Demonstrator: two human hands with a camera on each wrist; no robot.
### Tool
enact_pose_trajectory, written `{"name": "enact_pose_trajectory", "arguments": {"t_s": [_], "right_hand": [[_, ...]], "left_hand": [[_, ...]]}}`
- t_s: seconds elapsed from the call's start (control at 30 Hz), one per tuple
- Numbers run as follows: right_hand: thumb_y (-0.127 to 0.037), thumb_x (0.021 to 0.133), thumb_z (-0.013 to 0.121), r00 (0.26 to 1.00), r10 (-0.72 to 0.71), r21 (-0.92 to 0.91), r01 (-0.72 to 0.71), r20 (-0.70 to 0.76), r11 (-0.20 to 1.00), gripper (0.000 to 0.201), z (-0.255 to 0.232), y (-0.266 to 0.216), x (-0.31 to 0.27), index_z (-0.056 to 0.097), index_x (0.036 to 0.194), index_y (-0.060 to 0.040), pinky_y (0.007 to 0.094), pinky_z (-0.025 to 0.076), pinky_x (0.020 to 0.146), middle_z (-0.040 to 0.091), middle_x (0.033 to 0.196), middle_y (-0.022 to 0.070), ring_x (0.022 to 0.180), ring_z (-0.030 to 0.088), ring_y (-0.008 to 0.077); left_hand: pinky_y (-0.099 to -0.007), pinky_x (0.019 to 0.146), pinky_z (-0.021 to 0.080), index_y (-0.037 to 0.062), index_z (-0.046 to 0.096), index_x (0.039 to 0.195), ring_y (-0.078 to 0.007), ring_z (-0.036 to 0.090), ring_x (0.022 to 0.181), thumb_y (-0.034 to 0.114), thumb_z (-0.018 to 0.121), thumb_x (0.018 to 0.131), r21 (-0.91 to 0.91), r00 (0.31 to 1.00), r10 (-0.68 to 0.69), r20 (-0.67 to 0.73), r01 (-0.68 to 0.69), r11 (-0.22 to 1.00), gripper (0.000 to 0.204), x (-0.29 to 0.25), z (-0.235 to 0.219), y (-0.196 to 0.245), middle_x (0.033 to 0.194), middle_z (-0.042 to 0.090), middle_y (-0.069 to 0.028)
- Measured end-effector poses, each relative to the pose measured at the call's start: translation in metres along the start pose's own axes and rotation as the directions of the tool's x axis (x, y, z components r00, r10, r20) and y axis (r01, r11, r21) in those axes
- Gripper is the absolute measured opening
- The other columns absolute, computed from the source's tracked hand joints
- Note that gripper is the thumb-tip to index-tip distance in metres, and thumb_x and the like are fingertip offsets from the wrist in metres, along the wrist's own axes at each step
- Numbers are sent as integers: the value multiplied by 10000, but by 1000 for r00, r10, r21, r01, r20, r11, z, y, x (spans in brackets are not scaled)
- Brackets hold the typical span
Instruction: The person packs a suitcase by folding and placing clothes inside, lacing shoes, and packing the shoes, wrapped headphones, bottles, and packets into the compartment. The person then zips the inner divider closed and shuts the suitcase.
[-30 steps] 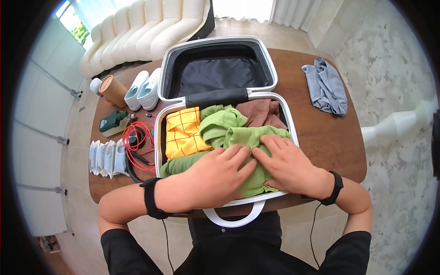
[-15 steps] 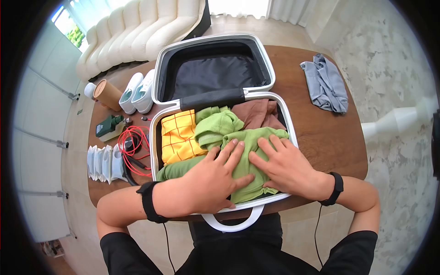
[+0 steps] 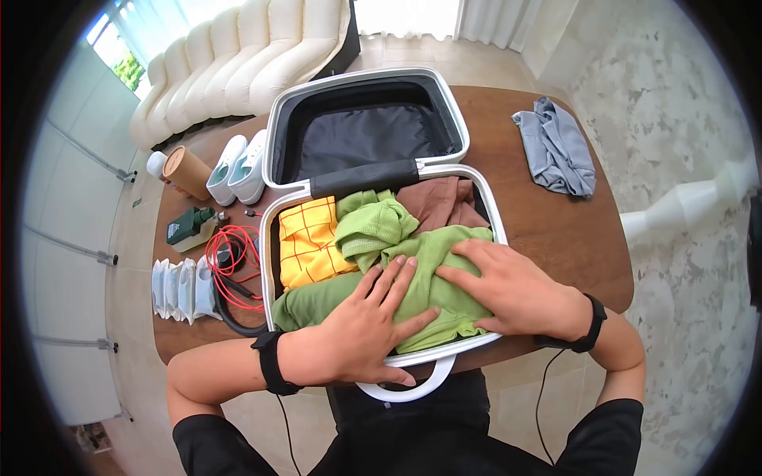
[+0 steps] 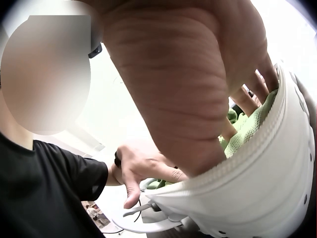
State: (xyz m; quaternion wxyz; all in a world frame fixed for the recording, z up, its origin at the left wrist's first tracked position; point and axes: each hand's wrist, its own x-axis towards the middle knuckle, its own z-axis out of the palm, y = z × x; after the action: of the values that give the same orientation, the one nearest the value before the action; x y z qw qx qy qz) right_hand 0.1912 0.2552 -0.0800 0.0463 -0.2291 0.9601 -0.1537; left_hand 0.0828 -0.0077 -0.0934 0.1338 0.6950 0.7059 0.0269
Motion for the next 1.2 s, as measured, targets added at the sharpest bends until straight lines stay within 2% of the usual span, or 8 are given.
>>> {"name": "enact_pose_trajectory", "arguments": {"t_s": [0.27, 0.43, 0.5, 0.57, 0.67, 0.77, 0.97, 1.2], "right_hand": [[-150, 629, 880, 999, 40, -81, -38, 35, 996, 856, 3, -3, 7, 529, 1404, -50, 451, 488, 1043, 521, 1328, 214, 1273, 539, 381], [-215, 718, 886, 997, -59, 45, 57, 51, 997, 798, -24, -1, -2, 521, 1405, -34, 459, 503, 1035, 537, 1344, 210, 1271, 557, 388], [-226, 748, 874, 995, -72, 125, 62, 72, 990, 777, -39, 1, 1, 516, 1409, -31, 457, 505, 1033, 546, 1339, 204, 1255, 567, 392], [-237, 777, 862, 992, -89, 198, 69, 92, 978, 756, -43, 1, 7, 511, 1413, -28, 454, 507, 1032, 556, 1334, 199, 1238, 576, 397], [-298, 853, 818, 977, 44, 150, -12, -208, 989, 727, -38, -6, 28, 497, 1453, -42, 486, 473, 1071, 557, 1383, 188, 1271, 570, 394], [-326, 895, 786, 974, -24, 133, 55, -227, 990, 691, -11, 9, 45, 494, 1440, -17, 473, 480, 1033, 584, 1287, 190, 1204, 589, 383], [-371, 924, 761, 994, 73, 253, -51, -78, 966, 647, 1, 13, 59, 520, 1402, -7, 459, 481, 994, 597, 1233, 190, 1163, 595, 374], [-367, 968, 714, 999, -7, 477, -17, 49, 879, 507, 0, 21, 63, 567, 1285, 0, 457, 514, 925, 676, 1139, 200, 1095, 659, 370]], "left_hand": [[-582, 1234, 224, 174, 478, 1575, -569, 200, 1530, 765, 561, 905, -54, 998, 29, -61, -32, 998, 897, -9, -9, -5, 1616, 196, -436], [-476, 1041, 498, 56, 637, 1340, -431, 604, 1249, 447, 654, 985, -354, 998, 43, -55, -60, 933, 528, -28, -60, -30, 1413, 563, -274], [-440, 976, 540, 91, 662, 1307, -349, 673, 1134, 290, 736, 954, -354, 977, -96, -189, 24, 935, 412, -37, -78, -38, 1291, 671, -133], [-439, 1007, 524, 90, 622, 1373, -355, 650, 1168, 247, 744, 937, -385, 945, -236, -228, 135, 913, 478, -40, -91, -49, 1337, 637, -139], [-443, 1049, 496, 118, 564, 1457, -360, 609, 1232, 236, 749, 922, -293, 928, -262, -265, 182, 939, 579, -29, -85, -66, 1407, 584, -143], [-448, 1074, 475, 152, 520, 1509, -361, 570, 1288, 244, 763, 906, -239, 962, -172, -212, 120, 964, 657, -9, -70, -76, 1455, 539, -153], [-460, 1079, 488, 195, 502, 1535, -364, 578, 1268, 253, 777, 885, -93, 980, -163, -113, 153, 984, 709, 10, -44, -93, 1457, 534, -148], [-482, 1029, 517, 200, 480, 1536, -396, 619, 1175, 238, 762, 906, -96, 969, -246, -28, 242, 965, 691, 27, -34, -94, 1431, 483, -160]]}}
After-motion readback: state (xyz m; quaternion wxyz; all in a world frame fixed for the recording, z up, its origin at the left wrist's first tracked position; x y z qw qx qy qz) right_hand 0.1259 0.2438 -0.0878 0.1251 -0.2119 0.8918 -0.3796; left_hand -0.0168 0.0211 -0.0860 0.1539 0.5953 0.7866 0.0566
